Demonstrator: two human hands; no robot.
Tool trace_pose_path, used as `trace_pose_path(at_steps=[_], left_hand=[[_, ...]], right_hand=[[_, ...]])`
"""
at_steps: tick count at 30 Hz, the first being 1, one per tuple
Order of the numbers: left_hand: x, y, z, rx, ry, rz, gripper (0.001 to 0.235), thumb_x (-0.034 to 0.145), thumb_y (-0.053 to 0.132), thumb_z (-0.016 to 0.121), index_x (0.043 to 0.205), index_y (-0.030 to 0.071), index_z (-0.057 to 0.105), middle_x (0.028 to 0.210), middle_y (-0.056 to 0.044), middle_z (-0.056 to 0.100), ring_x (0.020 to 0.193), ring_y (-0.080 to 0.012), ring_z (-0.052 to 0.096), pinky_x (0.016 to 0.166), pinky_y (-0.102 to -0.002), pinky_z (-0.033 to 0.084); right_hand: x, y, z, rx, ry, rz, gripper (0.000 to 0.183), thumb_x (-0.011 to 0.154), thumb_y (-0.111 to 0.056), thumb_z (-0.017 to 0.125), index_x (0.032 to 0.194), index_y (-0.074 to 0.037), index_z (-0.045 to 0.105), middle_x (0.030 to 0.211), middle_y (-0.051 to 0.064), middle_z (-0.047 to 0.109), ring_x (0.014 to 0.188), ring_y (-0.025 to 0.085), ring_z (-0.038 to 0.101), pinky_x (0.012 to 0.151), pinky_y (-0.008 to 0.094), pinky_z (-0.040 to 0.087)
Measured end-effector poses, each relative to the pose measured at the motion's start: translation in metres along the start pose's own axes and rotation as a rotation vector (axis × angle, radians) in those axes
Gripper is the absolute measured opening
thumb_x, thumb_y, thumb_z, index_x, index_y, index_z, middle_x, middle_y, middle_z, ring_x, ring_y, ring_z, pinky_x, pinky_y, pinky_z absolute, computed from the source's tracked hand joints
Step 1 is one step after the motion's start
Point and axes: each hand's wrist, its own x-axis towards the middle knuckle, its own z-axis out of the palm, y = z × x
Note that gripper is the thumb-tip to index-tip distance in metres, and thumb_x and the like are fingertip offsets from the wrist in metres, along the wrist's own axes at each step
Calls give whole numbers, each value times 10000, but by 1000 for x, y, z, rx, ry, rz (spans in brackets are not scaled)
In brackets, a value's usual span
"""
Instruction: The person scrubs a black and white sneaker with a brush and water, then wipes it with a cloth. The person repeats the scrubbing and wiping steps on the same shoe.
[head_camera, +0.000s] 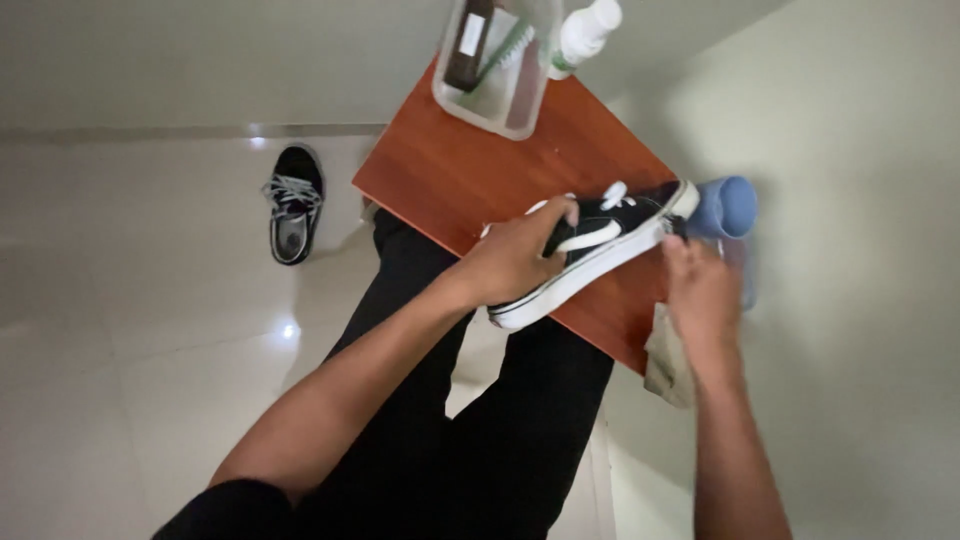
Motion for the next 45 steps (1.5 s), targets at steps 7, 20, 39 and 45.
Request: trace_pose_path(at_steps=[7,20,39,45], left_hand=[[1,-2,0,-40,33,-15,393,920,226,550,1287,236,409,1294,-274,632,1171,-539,622,980,-626,464],[2,-1,10,73,70,16,415,912,215,559,1299,219,409,1305,-214,629,1167,-512,636,982,-636,438],[1,0,8,4,97,-2,448,905,188,564,1329,199,421,1315,-239,628,1191,-528,619,986,-624,465],[5,-12,13,24,76,1,464,911,233,567,1349,236,414,1332,-202,630,1220,-490,616,1002,-630,470]], right_hand=[[-47,-85,-24,145,-137,90,587,1162,-350,451,806,59,676,801,357,667,875,556,653,768,617,484],[-4,-3,-5,258,-158,131,693,1191,-460,443,744,21,666,749,271,661,809,441,646,802,508,465],[-8,-42,-3,131,-129,114,727,1181,-466,416,632,-20,587,569,244,589,634,459,626,631,517,466],[-85,-61,51,-2,-205,-308,459,1073,-410,481,879,-137,795,742,155,754,764,417,733,663,570,561]])
